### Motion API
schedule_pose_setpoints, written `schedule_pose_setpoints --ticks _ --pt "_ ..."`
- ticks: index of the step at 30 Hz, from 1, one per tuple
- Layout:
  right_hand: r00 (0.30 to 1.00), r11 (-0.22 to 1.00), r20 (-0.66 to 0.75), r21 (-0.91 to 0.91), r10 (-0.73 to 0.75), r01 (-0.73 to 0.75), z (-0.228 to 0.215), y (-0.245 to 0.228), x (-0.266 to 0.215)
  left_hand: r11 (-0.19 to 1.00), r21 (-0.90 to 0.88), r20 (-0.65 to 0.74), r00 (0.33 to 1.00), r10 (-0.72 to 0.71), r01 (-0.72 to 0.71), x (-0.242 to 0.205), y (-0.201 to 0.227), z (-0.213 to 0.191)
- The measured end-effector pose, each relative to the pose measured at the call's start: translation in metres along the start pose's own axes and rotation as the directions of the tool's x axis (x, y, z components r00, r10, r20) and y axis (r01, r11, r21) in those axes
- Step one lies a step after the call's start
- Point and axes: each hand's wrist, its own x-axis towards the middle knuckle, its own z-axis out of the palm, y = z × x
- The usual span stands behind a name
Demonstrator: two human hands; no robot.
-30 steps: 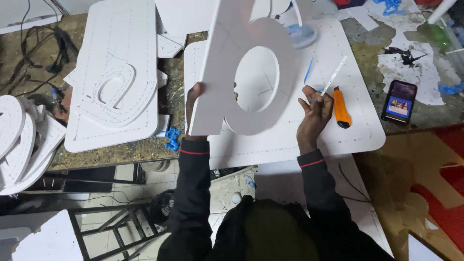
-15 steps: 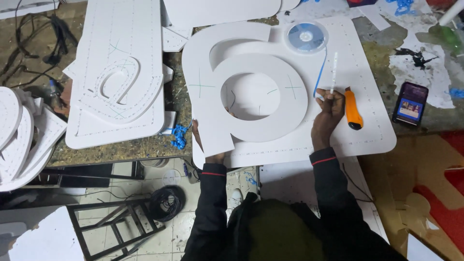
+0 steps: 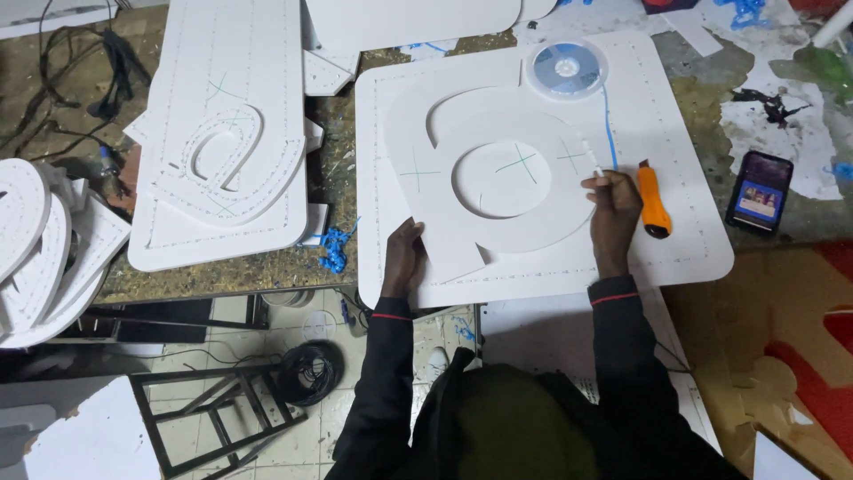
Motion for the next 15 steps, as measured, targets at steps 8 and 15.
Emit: schedule_pose_setpoints --ticks 8,15 --pt "0.957 0.993 0.282 -0.107 0.071 -0.042 0.015 0.002 -0.034 0.639 0.697 0.01 0.895 0.447 -0.326 -0.019 -0.005 -0.007" --pt "0.932 0.993 0.363 -0.113 0.009 0.034 0.05 0.009 -0.064 0.781 0.505 0.213 0.93 0.299 -0.366 -0.038 0.031 0.064"
